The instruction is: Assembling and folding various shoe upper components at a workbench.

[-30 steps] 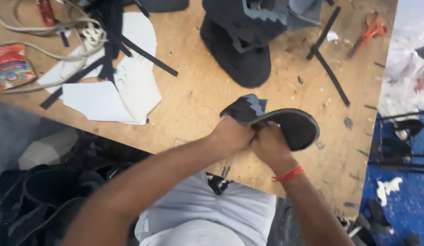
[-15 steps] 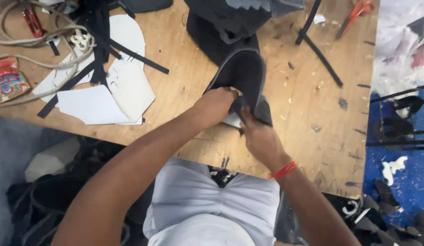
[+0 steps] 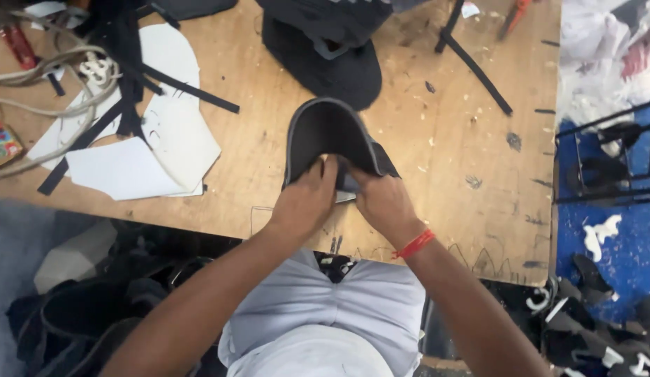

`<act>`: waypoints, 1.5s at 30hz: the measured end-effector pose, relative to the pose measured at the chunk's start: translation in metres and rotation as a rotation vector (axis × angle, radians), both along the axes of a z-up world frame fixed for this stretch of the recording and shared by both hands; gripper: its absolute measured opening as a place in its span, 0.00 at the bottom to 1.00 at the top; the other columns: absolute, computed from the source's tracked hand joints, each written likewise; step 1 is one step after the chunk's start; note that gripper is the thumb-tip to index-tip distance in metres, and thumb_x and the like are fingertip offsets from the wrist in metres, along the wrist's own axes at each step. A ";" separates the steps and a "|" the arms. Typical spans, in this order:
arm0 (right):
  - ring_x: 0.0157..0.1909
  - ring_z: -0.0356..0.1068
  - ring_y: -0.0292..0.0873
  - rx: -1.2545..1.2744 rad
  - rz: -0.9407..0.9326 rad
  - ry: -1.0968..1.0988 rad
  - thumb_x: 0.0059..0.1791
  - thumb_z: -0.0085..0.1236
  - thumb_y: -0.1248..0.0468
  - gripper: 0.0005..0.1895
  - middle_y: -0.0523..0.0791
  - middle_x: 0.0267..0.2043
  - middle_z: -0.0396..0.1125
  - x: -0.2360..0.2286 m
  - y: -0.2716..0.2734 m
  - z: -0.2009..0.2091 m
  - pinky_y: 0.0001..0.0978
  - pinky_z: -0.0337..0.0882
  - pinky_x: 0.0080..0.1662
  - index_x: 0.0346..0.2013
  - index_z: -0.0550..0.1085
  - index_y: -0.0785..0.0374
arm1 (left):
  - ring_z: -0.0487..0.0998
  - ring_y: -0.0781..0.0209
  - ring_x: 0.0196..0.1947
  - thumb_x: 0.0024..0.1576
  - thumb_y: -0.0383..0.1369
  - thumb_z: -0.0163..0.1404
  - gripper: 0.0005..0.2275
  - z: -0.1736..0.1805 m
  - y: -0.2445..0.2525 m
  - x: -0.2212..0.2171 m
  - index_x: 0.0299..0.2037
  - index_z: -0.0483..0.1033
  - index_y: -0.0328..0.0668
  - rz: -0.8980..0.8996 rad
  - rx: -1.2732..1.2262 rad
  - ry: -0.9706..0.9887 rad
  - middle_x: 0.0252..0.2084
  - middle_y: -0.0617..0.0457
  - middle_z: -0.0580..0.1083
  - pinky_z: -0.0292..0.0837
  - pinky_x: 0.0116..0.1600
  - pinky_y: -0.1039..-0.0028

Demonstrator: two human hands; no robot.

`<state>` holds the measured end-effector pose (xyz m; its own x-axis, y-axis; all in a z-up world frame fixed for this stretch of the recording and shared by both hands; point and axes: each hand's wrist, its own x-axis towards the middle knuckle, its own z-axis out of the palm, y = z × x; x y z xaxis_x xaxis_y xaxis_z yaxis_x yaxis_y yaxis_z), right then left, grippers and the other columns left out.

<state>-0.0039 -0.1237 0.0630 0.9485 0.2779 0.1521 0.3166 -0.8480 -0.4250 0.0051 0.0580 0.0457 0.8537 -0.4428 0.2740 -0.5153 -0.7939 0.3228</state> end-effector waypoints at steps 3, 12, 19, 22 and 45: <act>0.36 0.72 0.66 0.117 -0.055 0.061 0.43 0.51 0.72 0.29 0.61 0.38 0.72 -0.005 0.006 -0.002 0.56 0.72 0.41 0.59 0.75 0.63 | 0.83 0.51 0.37 0.56 0.24 0.51 0.22 -0.049 -0.012 0.007 0.63 0.68 0.34 0.057 -0.159 -0.147 0.52 0.41 0.78 0.78 0.34 0.65; 0.41 0.73 0.65 0.154 -0.204 -0.056 0.44 0.50 0.72 0.23 0.60 0.44 0.73 -0.006 0.012 -0.004 0.55 0.73 0.44 0.54 0.77 0.63 | 0.82 0.44 0.41 0.48 0.29 0.56 0.17 -0.068 -0.038 0.035 0.50 0.75 0.40 0.191 -0.277 0.013 0.39 0.44 0.79 0.76 0.45 0.57; 0.36 0.73 0.67 -0.025 -0.279 0.189 0.47 0.53 0.68 0.26 0.63 0.34 0.72 -0.002 0.020 0.008 0.59 0.71 0.43 0.61 0.73 0.59 | 0.82 0.47 0.35 0.53 0.26 0.49 0.11 -0.034 -0.033 0.048 0.46 0.77 0.43 0.170 -0.320 0.133 0.39 0.45 0.79 0.77 0.36 0.61; 0.35 0.74 0.66 -0.023 -0.238 0.082 0.47 0.54 0.68 0.26 0.61 0.37 0.73 0.002 0.018 0.007 0.59 0.72 0.41 0.61 0.72 0.62 | 0.83 0.50 0.30 0.60 0.29 0.48 0.04 -0.032 -0.032 0.060 0.41 0.74 0.40 0.046 0.004 0.109 0.37 0.47 0.77 0.78 0.32 0.63; 0.35 0.76 0.59 -0.050 -0.095 -0.054 0.43 0.53 0.69 0.26 0.56 0.56 0.72 0.015 0.002 -0.024 0.50 0.76 0.37 0.56 0.71 0.70 | 0.75 0.46 0.59 0.58 0.35 0.43 0.15 -0.032 -0.009 0.064 0.53 0.74 0.41 -0.200 0.130 -0.448 0.56 0.44 0.76 0.71 0.64 0.58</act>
